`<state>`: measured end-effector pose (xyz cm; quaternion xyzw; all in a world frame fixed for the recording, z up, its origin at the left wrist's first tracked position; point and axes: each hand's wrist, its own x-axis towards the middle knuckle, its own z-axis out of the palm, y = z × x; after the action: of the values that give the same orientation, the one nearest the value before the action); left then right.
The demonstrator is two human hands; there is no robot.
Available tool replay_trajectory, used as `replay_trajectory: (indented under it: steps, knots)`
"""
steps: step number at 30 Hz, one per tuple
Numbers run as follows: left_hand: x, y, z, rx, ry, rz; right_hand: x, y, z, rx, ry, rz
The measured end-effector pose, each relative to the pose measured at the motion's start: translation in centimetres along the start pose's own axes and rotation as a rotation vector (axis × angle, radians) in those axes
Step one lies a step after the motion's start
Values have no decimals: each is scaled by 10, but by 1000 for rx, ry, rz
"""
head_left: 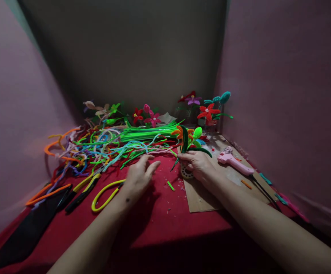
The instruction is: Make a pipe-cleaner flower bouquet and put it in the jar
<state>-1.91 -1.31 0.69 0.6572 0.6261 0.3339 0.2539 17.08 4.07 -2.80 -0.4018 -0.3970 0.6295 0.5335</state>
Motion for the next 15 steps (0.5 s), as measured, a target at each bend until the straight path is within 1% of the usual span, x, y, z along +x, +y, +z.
replay_trajectory:
  steps: [1, 2, 3, 4, 5, 6, 8, 10, 12, 15]
  knots:
    - [-5, -4, -14, 238, 58, 54, 0, 1, -1, 12, -3, -5]
    - [-12, -10, -28, 458, 78, 49, 0, 3, -2, 23, -7, -10]
    - [-18, -17, -39, 652, 40, 21, 0, 3, -2, 33, -11, -12]
    - [-24, -26, -48, 796, -12, 2, -1, 4, -2, 38, -12, -16]
    - [-30, -34, -54, 891, -52, -14, -2, 4, -2, 32, -11, -20]
    - [-34, -42, -58, 934, -93, -14, -3, 3, -1, 13, -7, -25]
    - [-40, -55, -62, 923, -167, 7, -5, 2, 2, -49, 11, -36]
    - [-42, -61, -64, 845, -217, -13, -7, 0, 4, -109, 40, -52]
    - [-45, -61, -69, 671, -256, -64, -8, -1, 5, -128, 55, -62]
    - [-54, -54, -77, 289, -283, -131, -8, -2, 5, -118, 67, -57]
